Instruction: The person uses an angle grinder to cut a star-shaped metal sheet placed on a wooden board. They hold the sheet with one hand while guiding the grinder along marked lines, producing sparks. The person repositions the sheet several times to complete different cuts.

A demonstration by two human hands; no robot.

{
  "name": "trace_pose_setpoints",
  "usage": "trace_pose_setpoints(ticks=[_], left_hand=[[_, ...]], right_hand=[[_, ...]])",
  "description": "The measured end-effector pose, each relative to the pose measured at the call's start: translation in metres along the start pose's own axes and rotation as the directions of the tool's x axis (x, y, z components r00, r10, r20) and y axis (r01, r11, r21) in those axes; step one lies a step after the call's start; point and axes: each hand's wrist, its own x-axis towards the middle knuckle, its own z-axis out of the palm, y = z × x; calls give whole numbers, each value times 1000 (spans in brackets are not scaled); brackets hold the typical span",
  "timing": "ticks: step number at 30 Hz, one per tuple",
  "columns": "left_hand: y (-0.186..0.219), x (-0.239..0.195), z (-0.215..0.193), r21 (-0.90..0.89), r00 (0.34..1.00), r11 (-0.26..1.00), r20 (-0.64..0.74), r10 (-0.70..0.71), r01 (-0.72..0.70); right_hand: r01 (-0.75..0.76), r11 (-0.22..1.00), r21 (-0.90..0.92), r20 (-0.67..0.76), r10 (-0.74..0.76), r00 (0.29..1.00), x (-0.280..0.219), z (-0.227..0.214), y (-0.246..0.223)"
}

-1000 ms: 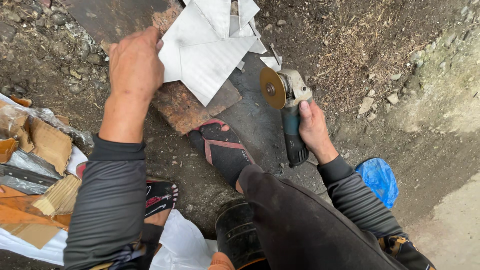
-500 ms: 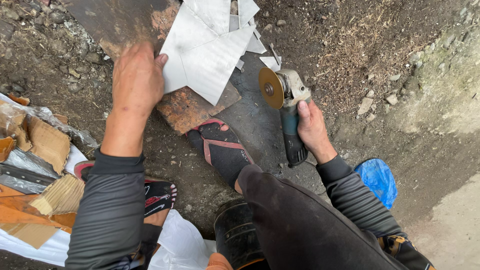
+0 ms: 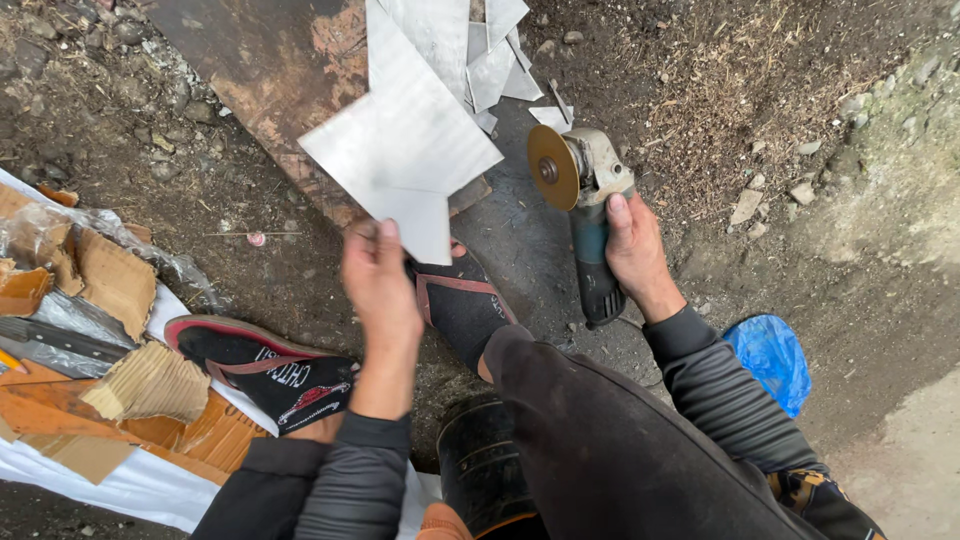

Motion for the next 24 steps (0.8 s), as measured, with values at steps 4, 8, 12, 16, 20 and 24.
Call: trace_pose_setpoints(ticks=[4, 8, 12, 16, 20, 24], left_hand=[[-12, -18, 18, -152, 992, 980, 8, 128, -126], [-6, -17, 19, -407, 996, 911, 21, 88, -72], [-17, -18, 33, -426, 1000, 904, 1, 19, -17], [-37, -23, 51, -251, 994, 962, 44, -102, 110], [-48, -28, 61, -272, 948, 909, 105, -300, 317], [-55, -31, 61, -383, 918, 836, 111, -381, 394]], right_hand=[[111, 990, -83, -8, -112, 994, -2, -1, 2], [-12, 997, 75, 17, 11, 1000, -4, -2, 1], [-2, 996, 87, 14, 1, 1000, -3, -2, -4], [-54, 990, 129, 16, 52, 999, -2, -1, -4], [-34, 988, 149, 18, 32, 999, -3, -2, -2], [4, 996, 91, 3, -4, 1000, -1, -2, 1]])
